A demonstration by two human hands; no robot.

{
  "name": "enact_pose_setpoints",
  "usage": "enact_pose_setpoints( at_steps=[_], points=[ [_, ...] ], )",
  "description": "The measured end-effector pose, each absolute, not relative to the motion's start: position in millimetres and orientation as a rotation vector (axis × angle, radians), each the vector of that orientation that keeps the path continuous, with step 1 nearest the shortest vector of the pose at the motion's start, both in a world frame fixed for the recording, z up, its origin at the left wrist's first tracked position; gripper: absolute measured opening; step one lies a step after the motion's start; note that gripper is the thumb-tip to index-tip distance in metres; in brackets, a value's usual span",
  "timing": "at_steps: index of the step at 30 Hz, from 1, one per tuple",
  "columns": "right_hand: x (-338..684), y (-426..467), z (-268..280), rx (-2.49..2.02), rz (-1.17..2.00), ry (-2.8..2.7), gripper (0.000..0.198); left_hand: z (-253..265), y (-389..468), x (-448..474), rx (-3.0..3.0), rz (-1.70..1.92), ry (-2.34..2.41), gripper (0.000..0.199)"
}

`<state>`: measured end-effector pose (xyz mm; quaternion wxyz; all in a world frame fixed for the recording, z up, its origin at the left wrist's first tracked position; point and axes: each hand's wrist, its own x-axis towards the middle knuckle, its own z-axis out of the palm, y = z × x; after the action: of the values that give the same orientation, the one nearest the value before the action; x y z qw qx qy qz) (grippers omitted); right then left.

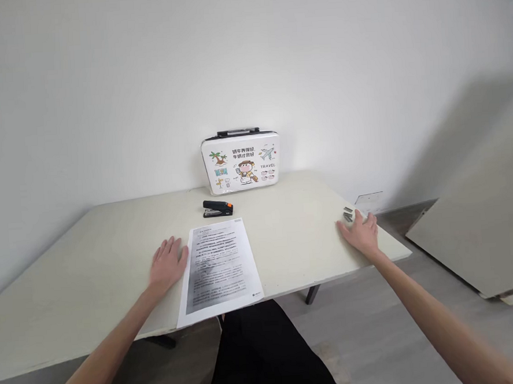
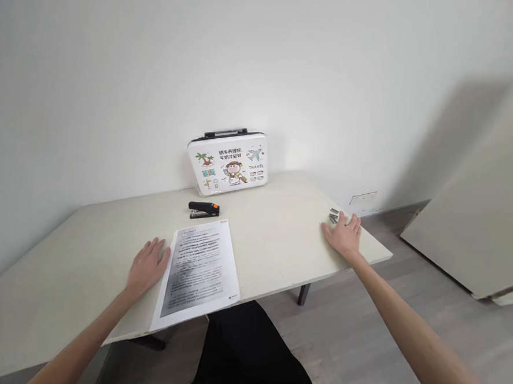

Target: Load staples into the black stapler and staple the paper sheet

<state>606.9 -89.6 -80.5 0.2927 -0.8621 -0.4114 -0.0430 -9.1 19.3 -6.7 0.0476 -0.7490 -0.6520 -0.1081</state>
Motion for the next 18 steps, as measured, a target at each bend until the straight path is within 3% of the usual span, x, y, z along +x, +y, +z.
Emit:
enact_pose_setpoints(
  at_steps=[8,18],
  points=[
    [621,-19,-76,-2.239,-0.084,-1.154,0.075,-7,17,-10,-2.276,-0.356,-1.946,0.064],
    [609,4,-87,-2.068,-0.079,-1.289,0.032,-13,22,-17,-2.285,-0.397,-1.922,0.062]
  ],
)
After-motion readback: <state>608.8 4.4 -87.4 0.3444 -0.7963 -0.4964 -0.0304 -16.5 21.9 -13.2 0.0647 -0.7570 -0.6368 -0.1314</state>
